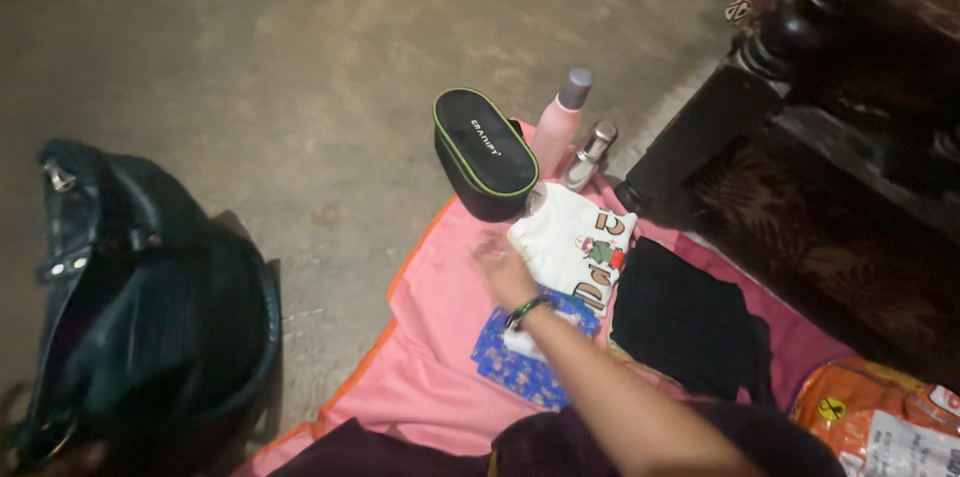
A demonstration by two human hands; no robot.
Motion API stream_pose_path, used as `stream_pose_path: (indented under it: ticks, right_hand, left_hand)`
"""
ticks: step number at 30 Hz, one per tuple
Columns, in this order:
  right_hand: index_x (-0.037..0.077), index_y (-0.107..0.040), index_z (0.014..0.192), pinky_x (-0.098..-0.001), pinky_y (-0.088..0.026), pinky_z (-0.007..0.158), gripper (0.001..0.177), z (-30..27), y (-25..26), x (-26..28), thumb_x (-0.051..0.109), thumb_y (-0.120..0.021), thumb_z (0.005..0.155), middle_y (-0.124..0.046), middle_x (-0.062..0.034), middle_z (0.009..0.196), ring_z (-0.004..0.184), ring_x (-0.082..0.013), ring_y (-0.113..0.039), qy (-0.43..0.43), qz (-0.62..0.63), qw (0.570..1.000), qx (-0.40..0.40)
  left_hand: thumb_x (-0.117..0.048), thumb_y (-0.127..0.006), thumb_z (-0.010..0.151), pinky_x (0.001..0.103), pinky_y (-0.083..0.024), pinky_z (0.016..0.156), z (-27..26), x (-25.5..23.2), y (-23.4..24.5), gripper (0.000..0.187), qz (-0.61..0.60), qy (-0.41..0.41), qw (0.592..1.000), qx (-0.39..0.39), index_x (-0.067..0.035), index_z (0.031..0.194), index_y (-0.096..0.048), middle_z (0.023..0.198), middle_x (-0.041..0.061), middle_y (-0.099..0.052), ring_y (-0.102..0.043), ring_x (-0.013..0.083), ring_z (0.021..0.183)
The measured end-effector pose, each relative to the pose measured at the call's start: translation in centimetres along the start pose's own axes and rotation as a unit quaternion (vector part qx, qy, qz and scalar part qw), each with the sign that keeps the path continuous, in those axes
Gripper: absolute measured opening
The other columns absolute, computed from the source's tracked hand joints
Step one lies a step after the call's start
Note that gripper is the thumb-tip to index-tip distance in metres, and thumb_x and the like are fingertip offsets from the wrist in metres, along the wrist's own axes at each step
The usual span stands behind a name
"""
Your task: The person sits on the floor and unpacks a teal handbag, taking out a yellow cloth, folded clothes, a blue fabric item, a pink bottle, a small black pouch, and a lunchbox with food, laying each item on a pink mat beside them.
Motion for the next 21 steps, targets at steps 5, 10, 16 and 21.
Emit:
stream_pose_path:
  ticks: [5, 10, 16, 21]
  right_hand:
    - [0.007, -0.072, 0.106, -0.0417, -0.056, 0.085, 0.030, 12.8, 8.5, -3.9, 0.033, -0.076, 0.093, -0.074, -0.0148, 0.100, 0.093, -0.0320, -0.072, -0.007, -0.114, 0.977, -0.178]
    - [-0.003, -0.062, 0.122, -0.0452, -0.055, 0.080, 0.044, 17.3, 8.5, -3.5, 0.025, -0.078, 0.092, -0.065, -0.0223, 0.112, 0.100, -0.0386, -0.066, -0.190, -0.002, 0.974, -0.122]
    - [-0.007, -0.068, 0.120, -0.0366, -0.065, 0.055, 0.029, 13.5, 4.9, 0.4, 0.004, -0.064, 0.094, -0.072, -0.0191, 0.104, 0.073, -0.0280, -0.073, -0.246, 0.213, 0.941, -0.092]
    - [0.010, -0.060, 0.133, -0.0313, -0.056, 0.044, 0.043, 5.0, 0.0, 4.4, -0.003, -0.046, 0.094, -0.069, -0.0129, 0.096, 0.052, -0.0204, -0.062, -0.190, 0.383, 0.898, -0.103]
  left_hand:
    - [-0.021, -0.082, 0.079, 0.051, -0.052, 0.098, -6.6, -17.0, 2.6, 0.077, 0.017, -0.144, 0.989, -0.010, -0.010, 0.149, -0.051, 0.129, 0.023, -0.065, -0.066, 0.0388, 0.118]
    - [-0.028, -0.086, 0.074, 0.047, -0.052, 0.097, -12.8, -32.5, -1.1, 0.083, 0.008, -0.133, 0.987, 0.085, -0.017, 0.149, -0.052, 0.130, 0.018, -0.064, -0.066, 0.0341, 0.117]
    - [-0.026, -0.075, 0.081, 0.039, -0.059, 0.087, -14.0, -38.8, -10.1, 0.067, -0.153, -0.094, 0.965, 0.193, -0.017, 0.144, -0.054, 0.136, 0.012, -0.064, -0.072, 0.0275, 0.110]
    - [-0.032, -0.072, 0.086, 0.039, -0.061, 0.083, -12.5, -35.4, -14.9, 0.062, -0.302, 0.030, 0.918, 0.257, -0.016, 0.143, -0.055, 0.138, 0.012, -0.063, -0.070, 0.0240, 0.111]
Point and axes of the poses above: each hand's wrist, its own z-axis towards the middle knuckle, its own y-axis out of the back of the hand, x = y × z, the point moved 3 cm from there along z, towards the middle knuckle
